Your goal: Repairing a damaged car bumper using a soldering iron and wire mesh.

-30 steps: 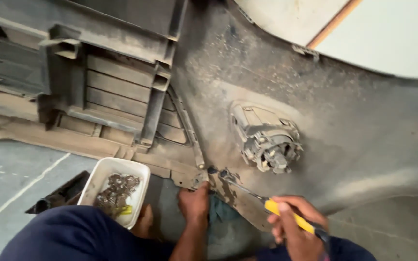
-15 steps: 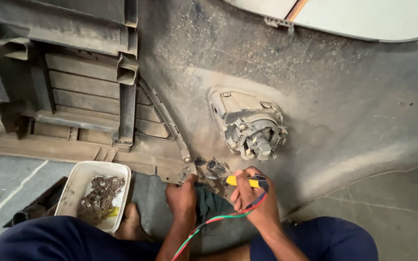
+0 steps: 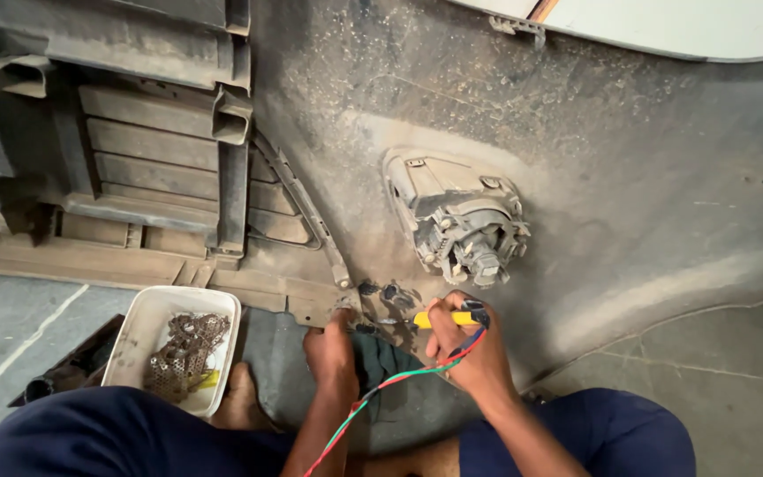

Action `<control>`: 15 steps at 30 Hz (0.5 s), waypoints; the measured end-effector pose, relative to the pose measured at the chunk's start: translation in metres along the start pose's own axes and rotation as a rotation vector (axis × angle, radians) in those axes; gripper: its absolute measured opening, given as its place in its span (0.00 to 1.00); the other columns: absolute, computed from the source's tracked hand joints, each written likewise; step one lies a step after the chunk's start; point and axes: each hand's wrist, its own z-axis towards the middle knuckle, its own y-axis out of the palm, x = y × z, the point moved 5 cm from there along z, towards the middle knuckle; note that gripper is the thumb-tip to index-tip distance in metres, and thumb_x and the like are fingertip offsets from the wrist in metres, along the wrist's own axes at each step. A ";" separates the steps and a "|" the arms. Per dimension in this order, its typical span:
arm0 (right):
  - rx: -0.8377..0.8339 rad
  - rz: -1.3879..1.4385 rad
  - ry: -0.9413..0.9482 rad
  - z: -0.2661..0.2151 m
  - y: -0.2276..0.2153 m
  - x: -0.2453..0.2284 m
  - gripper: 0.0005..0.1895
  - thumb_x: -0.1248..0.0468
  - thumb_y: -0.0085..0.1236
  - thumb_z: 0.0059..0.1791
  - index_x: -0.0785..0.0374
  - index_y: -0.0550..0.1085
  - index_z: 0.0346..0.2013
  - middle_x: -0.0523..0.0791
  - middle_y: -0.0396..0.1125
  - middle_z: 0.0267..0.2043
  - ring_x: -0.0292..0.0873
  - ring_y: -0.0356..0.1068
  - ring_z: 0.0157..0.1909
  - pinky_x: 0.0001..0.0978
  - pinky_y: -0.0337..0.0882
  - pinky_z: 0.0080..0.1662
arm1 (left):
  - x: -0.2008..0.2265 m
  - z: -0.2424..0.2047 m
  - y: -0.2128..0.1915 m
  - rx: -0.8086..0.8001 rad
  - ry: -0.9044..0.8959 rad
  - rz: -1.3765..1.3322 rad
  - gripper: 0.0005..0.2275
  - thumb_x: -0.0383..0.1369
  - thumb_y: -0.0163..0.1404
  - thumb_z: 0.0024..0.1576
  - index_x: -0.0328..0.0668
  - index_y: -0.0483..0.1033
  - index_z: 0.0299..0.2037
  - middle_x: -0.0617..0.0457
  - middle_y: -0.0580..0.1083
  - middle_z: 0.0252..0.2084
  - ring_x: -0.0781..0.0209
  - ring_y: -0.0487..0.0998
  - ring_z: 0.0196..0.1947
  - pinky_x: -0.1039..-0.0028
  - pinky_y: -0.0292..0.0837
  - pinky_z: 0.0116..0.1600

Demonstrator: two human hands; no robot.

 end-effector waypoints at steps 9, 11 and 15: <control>-0.152 -0.058 0.062 0.041 -0.018 0.037 0.13 0.58 0.53 0.50 0.63 0.73 0.26 0.43 0.66 0.15 0.35 0.60 0.12 0.30 0.59 0.18 | -0.022 0.006 0.000 0.011 -0.355 -0.085 0.20 0.46 0.55 0.52 0.31 0.76 0.33 0.52 0.67 0.25 0.58 0.64 0.23 0.67 0.57 0.32; -0.189 -0.114 0.117 0.047 -0.019 0.042 0.12 0.58 0.52 0.50 0.61 0.73 0.27 0.42 0.65 0.15 0.35 0.60 0.12 0.30 0.59 0.18 | -0.020 -0.002 0.000 0.003 -0.443 -0.067 0.20 0.49 0.55 0.53 0.35 0.74 0.30 0.54 0.61 0.22 0.60 0.57 0.18 0.67 0.50 0.26; -0.246 -0.113 0.146 0.059 -0.019 0.049 0.12 0.57 0.54 0.50 0.61 0.76 0.29 0.42 0.66 0.16 0.35 0.60 0.12 0.29 0.60 0.18 | -0.035 0.007 0.007 -0.054 -0.491 -0.208 0.16 0.48 0.55 0.54 0.46 0.68 0.28 0.58 0.58 0.19 0.64 0.52 0.15 0.68 0.43 0.23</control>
